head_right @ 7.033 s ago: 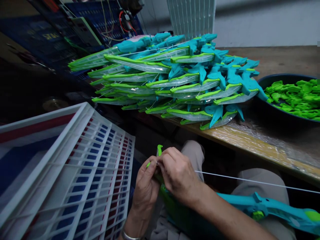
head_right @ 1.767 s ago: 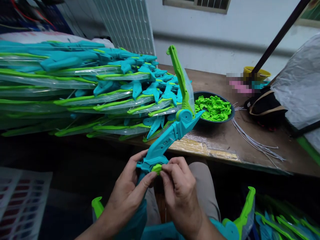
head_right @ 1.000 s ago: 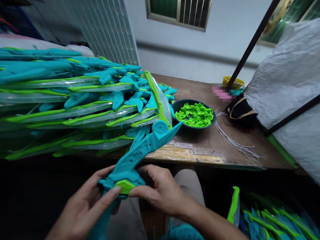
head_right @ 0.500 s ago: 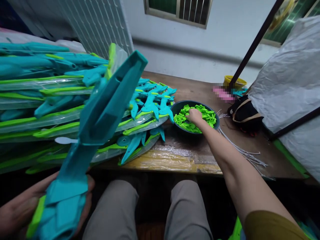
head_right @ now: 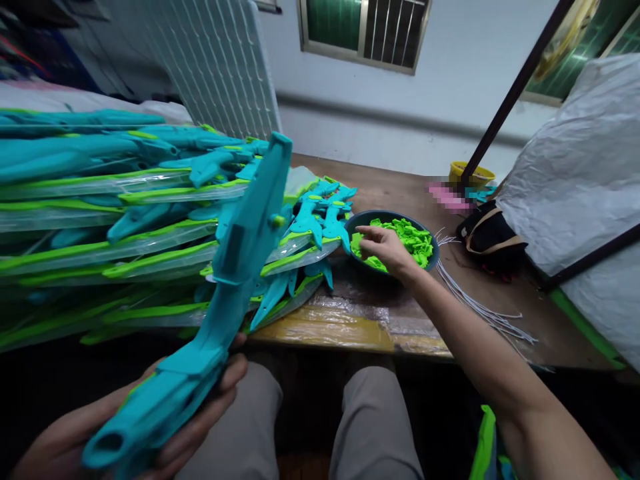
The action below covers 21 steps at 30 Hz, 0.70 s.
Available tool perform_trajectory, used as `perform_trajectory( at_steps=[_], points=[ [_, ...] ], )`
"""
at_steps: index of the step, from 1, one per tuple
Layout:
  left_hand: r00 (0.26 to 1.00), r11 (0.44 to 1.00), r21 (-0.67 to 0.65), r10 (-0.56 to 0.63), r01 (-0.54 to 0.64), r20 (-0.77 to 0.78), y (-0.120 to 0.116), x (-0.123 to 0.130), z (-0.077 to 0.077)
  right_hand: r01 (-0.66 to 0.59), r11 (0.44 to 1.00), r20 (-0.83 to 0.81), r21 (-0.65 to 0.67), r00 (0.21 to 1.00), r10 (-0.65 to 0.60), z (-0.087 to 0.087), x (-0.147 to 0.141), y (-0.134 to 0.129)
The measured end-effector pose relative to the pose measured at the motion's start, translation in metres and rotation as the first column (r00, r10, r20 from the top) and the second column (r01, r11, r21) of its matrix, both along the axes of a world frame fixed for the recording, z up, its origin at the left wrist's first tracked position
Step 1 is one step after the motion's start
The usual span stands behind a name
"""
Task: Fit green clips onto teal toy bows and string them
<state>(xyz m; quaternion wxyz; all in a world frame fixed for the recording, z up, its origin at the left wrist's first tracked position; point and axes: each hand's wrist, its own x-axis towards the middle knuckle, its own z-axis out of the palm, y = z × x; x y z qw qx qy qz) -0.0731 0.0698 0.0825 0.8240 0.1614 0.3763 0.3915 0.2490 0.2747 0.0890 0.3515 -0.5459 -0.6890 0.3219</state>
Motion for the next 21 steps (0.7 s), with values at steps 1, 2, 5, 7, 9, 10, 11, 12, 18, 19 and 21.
perform_trajectory(
  at_steps=[1,2,5,7,9,10,11,12,18,19,21],
  points=[
    [0.997,0.998,0.031,-0.060,0.058,0.054,0.000,0.002,-0.001,-0.054,0.999,-0.072,0.006,0.996,0.054,0.002,-0.006,-0.020],
    [0.989,0.993,0.065,-0.106,0.099,0.104,-0.001,0.004,-0.002,-0.111,0.994,-0.154,0.009,0.982,0.111,0.003,-0.012,-0.040],
    [0.958,0.984,0.133,-0.145,0.115,0.247,-0.004,0.014,-0.008,-0.281,0.960,-0.433,0.016,0.863,0.260,0.004,-0.030,-0.098],
    [0.933,0.981,0.160,-0.161,0.114,0.322,-0.009,0.022,-0.012,-0.348,0.937,-0.564,0.021,0.770,0.298,0.004,-0.041,-0.134],
    [0.915,0.978,0.165,-0.179,0.126,0.361,-0.016,0.028,-0.016,-0.355,0.934,-0.596,0.028,0.744,0.301,0.006,-0.051,-0.166],
    [0.911,0.978,0.161,-0.187,0.135,0.369,-0.020,0.030,-0.019,-0.349,0.936,-0.590,0.044,0.747,0.306,0.007,-0.055,-0.180],
    [0.907,0.978,0.154,-0.193,0.144,0.374,-0.023,0.031,-0.022,-0.344,0.936,-0.567,0.076,0.757,0.325,0.008,-0.058,-0.193],
    [0.902,0.976,0.148,-0.206,0.161,0.379,-0.028,0.032,-0.025,-0.349,0.929,-0.527,0.124,0.770,0.360,0.009,-0.060,-0.204],
    [0.878,0.976,0.121,-0.214,0.179,0.428,-0.053,0.038,-0.046,-0.531,0.777,-0.133,0.337,0.791,0.598,0.009,-0.070,-0.239],
    [0.873,0.976,0.122,-0.217,0.182,0.437,-0.057,0.039,-0.050,-0.550,0.761,-0.092,0.344,0.787,0.610,0.006,-0.072,-0.241],
    [0.858,0.966,0.126,-0.258,0.225,0.444,-0.063,0.041,-0.056,-0.555,0.734,-0.017,0.391,0.793,0.609,0.000,-0.075,-0.244]
  ],
)
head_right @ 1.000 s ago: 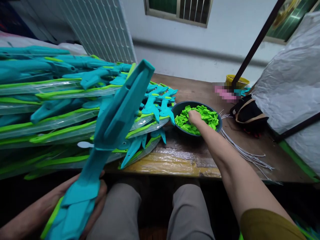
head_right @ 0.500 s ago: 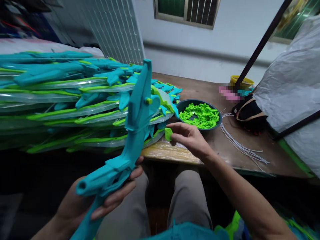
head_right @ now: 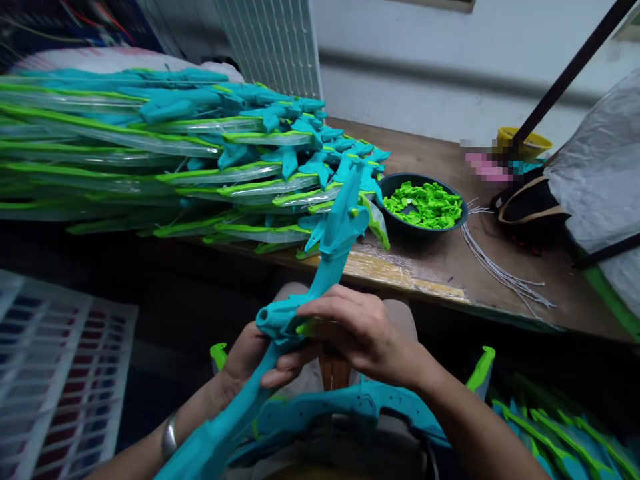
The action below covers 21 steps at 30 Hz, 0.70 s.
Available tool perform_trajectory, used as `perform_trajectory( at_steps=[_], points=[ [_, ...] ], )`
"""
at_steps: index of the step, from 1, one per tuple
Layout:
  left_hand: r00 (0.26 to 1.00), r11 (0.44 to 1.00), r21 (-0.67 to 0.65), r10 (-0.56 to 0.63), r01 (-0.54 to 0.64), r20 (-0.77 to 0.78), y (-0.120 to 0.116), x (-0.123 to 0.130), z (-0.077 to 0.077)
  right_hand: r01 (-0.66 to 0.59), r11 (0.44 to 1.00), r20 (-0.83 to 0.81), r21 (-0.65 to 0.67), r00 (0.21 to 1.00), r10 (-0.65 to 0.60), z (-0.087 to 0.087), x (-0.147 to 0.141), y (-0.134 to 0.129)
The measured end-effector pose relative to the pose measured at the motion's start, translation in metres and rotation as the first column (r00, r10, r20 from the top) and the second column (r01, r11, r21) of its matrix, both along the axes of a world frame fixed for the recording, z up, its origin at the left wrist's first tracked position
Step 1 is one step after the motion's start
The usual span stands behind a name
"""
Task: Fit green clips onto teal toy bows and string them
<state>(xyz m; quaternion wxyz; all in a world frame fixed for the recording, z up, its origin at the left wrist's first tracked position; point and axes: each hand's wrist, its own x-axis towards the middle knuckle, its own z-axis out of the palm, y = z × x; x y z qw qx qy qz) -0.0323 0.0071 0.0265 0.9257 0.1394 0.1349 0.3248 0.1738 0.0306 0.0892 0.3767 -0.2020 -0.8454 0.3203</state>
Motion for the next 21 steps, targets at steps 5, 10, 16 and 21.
perform_trajectory(
  at_steps=[5,10,16,21],
  points=[
    [1.000,1.000,-0.013,-0.003,0.003,-0.009,-0.005,0.001,-0.015,0.039,0.987,-0.040,0.157,0.999,-0.033,-0.013,-0.007,-0.003],
    [0.998,0.992,-0.112,-0.057,0.057,0.000,-0.006,-0.001,-0.025,0.064,0.990,-0.082,0.127,0.995,-0.053,-0.022,-0.011,-0.008],
    [0.999,0.980,-0.196,-0.033,0.038,0.032,-0.011,0.002,-0.032,0.175,0.968,-0.080,0.179,0.983,-0.163,-0.035,-0.013,-0.012],
    [0.999,0.971,-0.239,-0.024,0.033,0.037,-0.018,0.007,-0.038,0.139,0.922,-0.026,0.361,0.990,-0.139,-0.033,-0.009,-0.007]
  ],
)
